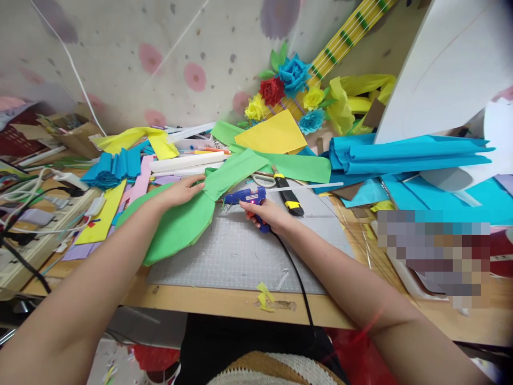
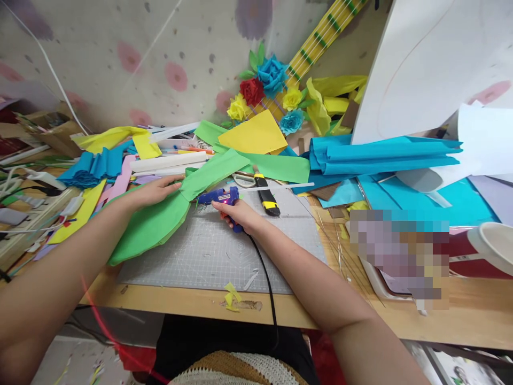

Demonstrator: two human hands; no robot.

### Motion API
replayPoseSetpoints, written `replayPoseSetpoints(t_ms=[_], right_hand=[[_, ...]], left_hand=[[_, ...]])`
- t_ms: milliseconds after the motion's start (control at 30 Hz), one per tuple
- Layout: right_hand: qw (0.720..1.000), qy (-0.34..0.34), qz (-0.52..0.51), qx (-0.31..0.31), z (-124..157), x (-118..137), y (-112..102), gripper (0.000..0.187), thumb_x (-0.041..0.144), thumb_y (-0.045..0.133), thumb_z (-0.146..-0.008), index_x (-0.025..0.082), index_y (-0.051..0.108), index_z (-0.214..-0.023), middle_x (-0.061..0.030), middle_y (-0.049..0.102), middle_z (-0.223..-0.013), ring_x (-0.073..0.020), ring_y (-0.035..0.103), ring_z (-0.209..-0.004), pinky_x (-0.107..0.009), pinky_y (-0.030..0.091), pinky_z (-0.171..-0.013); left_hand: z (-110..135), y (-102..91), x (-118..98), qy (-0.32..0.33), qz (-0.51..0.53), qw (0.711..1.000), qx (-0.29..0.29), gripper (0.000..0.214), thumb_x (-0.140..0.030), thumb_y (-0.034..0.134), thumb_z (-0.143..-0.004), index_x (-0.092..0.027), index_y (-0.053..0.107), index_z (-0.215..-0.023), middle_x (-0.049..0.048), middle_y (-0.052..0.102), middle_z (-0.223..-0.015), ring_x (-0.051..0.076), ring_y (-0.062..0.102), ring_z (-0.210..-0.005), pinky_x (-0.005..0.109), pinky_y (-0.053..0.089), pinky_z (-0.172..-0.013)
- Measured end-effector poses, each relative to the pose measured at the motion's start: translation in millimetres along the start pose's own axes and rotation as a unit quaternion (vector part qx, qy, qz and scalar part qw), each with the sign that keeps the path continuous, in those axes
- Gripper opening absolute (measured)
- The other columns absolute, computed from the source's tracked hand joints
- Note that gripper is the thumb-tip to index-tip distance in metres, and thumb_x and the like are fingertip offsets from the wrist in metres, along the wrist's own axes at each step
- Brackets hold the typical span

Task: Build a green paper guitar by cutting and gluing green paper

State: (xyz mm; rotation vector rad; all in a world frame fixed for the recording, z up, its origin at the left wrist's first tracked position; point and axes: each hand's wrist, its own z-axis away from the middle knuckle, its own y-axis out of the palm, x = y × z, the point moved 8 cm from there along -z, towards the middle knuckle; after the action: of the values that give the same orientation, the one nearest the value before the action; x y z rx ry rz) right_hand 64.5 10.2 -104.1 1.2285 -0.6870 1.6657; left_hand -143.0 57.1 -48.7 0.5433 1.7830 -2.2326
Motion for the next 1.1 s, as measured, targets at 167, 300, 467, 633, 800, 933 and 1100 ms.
replayPoseSetpoints(t_ms=[167, 300, 467, 633, 800, 933, 1100], right_hand=[[1.0, -0.001, 0.009, 0.0, -1.7, -1.0, -0.4, 0.039, 0.05, 0.069, -0.071, 0.017, 0.051, -0.059, 0.0027, 0.053, -0.053, -0.0044, 0.041, -0.039, -0.018, 0.032, -0.034], [1.0, -0.012, 0.007, 0.001, -4.3, -2.1, -1.0, 0.041, 0.052, 0.069, -0.07, 0.017, 0.05, -0.06, 0.0033, 0.051, -0.052, -0.0045, 0.04, -0.039, -0.018, 0.031, -0.035], [1.0, -0.018, 0.013, -0.004, -5.5, -2.8, -1.3, 0.039, 0.051, 0.067, -0.072, 0.018, 0.048, -0.06, 0.0043, 0.049, -0.052, -0.0043, 0.039, -0.038, -0.018, 0.031, -0.035], [1.0, -0.019, 0.023, -0.008, -4.7, -2.3, -1.7, 0.038, 0.049, 0.066, -0.074, 0.018, 0.048, -0.061, 0.0044, 0.049, -0.052, -0.0045, 0.039, -0.038, -0.018, 0.031, -0.035], [1.0, -0.011, 0.025, -0.014, -4.3, -3.8, -4.3, 0.038, 0.05, 0.066, -0.073, 0.018, 0.049, -0.062, 0.0043, 0.049, -0.053, -0.0048, 0.04, -0.039, -0.019, 0.032, -0.035], [0.999, -0.012, 0.028, -0.014, -4.8, -4.4, -5.1, 0.039, 0.051, 0.066, -0.073, 0.018, 0.049, -0.061, 0.0042, 0.049, -0.053, -0.0047, 0.04, -0.038, -0.019, 0.031, -0.035], [0.999, -0.024, 0.032, -0.02, -7.5, -4.2, -5.0, 0.04, 0.052, 0.066, -0.073, 0.018, 0.047, -0.06, 0.0049, 0.047, -0.051, -0.0046, 0.039, -0.038, -0.018, 0.032, -0.035]], left_hand=[[-0.8, -0.1, 1.4, 0.006, 0.026, 1.0, -0.007, 0.06, -0.048, 0.035, -0.085, -0.019, 0.045, -0.136, 0.0027, 0.04, -0.146, 0.022, 0.036, -0.135, 0.036, 0.024, -0.113], [-2.0, -0.7, 4.2, 0.011, 0.055, 0.998, -0.017, 0.057, -0.046, 0.034, -0.086, -0.019, 0.047, -0.134, 0.0031, 0.042, -0.144, 0.02, 0.038, -0.134, 0.035, 0.025, -0.112], [-2.5, -1.8, 7.5, 0.006, 0.08, 0.996, -0.027, 0.055, -0.044, 0.034, -0.087, -0.018, 0.049, -0.133, 0.0035, 0.044, -0.143, 0.019, 0.039, -0.133, 0.034, 0.026, -0.112], [-2.4, -2.1, 7.4, 0.012, 0.091, 0.995, -0.033, 0.052, -0.044, 0.035, -0.086, -0.021, 0.051, -0.131, 0.0025, 0.046, -0.142, 0.02, 0.04, -0.132, 0.034, 0.027, -0.111], [-3.0, -1.3, 7.8, 0.007, 0.09, 0.995, -0.032, 0.052, -0.043, 0.036, -0.086, -0.02, 0.051, -0.131, 0.0034, 0.045, -0.142, 0.02, 0.04, -0.132, 0.034, 0.028, -0.111], [-2.4, -1.7, 7.4, 0.004, 0.089, 0.995, -0.034, 0.052, -0.043, 0.036, -0.086, -0.02, 0.051, -0.13, 0.0027, 0.046, -0.142, 0.02, 0.04, -0.132, 0.035, 0.027, -0.111], [-1.7, -2.4, 7.3, 0.009, 0.098, 0.995, -0.035, 0.053, -0.045, 0.035, -0.086, -0.02, 0.053, -0.129, 0.0034, 0.046, -0.142, 0.021, 0.041, -0.131, 0.034, 0.028, -0.111]])
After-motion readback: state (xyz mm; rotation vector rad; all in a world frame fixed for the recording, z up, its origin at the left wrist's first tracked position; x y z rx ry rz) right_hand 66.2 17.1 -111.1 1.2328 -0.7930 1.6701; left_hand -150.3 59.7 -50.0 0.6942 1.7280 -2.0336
